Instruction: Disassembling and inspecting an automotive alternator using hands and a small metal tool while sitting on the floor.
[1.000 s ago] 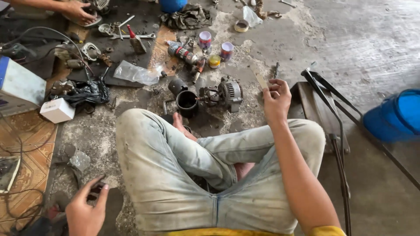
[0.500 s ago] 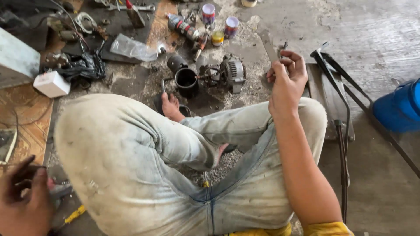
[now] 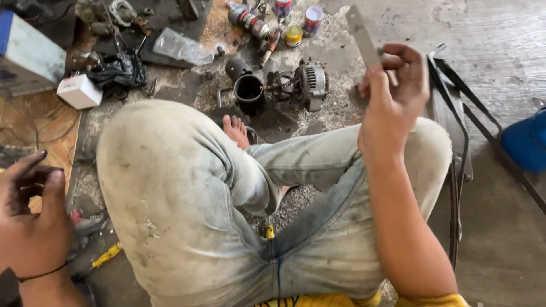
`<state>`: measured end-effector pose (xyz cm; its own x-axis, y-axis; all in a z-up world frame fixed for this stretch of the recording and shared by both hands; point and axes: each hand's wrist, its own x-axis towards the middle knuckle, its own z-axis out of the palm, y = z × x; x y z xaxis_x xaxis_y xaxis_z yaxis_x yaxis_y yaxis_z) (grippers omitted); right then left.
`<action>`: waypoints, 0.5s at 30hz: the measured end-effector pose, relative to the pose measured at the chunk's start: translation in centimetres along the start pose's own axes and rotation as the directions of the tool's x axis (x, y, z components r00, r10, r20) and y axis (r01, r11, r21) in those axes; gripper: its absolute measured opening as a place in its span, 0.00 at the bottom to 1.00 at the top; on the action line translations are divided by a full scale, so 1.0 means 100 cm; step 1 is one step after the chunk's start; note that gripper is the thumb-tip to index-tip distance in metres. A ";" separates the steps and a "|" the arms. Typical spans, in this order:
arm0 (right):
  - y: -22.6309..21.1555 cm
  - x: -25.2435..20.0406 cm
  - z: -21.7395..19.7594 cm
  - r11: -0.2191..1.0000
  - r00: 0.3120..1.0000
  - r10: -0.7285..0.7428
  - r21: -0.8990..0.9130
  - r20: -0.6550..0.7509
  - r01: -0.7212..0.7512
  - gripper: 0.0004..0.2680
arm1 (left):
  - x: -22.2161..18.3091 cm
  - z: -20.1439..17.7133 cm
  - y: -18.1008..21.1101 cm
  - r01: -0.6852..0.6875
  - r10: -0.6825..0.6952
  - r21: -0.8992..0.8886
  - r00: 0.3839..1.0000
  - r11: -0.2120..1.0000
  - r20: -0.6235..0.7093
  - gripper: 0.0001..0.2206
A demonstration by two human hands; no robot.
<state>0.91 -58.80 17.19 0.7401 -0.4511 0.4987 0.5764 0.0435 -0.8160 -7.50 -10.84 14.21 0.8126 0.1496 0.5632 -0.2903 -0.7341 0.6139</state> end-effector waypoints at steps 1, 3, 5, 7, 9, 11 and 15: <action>-0.011 -0.004 0.000 1.000 1.000 -0.007 -0.007 -0.008 0.007 0.09 | 0.003 0.004 0.002 -0.007 0.007 -0.009 1.000 1.000 0.004 0.14; -0.033 -0.013 0.001 0.989 0.989 -0.149 -0.016 0.009 0.149 0.09 | 0.009 0.011 0.006 -0.082 0.082 -0.034 0.997 0.996 0.009 0.15; -0.042 -0.019 -0.002 0.985 0.985 -0.171 0.005 0.004 0.171 0.10 | 0.015 0.016 0.011 -0.118 0.119 -0.040 0.993 0.992 0.020 0.15; -0.051 -0.027 0.000 0.982 0.983 -0.185 0.031 0.006 0.185 0.10 | 0.015 0.017 0.013 -0.145 0.146 -0.039 0.989 0.989 0.032 0.15; -0.061 -0.030 0.006 0.988 0.988 -0.148 0.041 -0.030 0.150 0.09 | 0.016 0.016 0.011 -0.178 0.178 -0.005 0.983 0.984 0.034 0.13; -0.068 -0.032 0.008 0.989 0.991 -0.130 0.068 -0.027 0.132 0.09 | 0.012 0.012 0.001 -0.138 0.138 -0.021 0.990 0.990 0.021 0.14; -0.081 -0.042 0.008 0.991 0.994 -0.105 0.079 -0.008 0.106 0.10 | -0.001 0.006 -0.022 -0.054 0.055 -0.082 0.998 0.995 0.014 0.16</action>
<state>-6.57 -56.53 21.97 0.6724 -0.4603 0.5797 0.6770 0.0657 -0.7331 -6.59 -9.66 12.46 0.8023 0.0998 0.5885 -0.3741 -0.6842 0.6261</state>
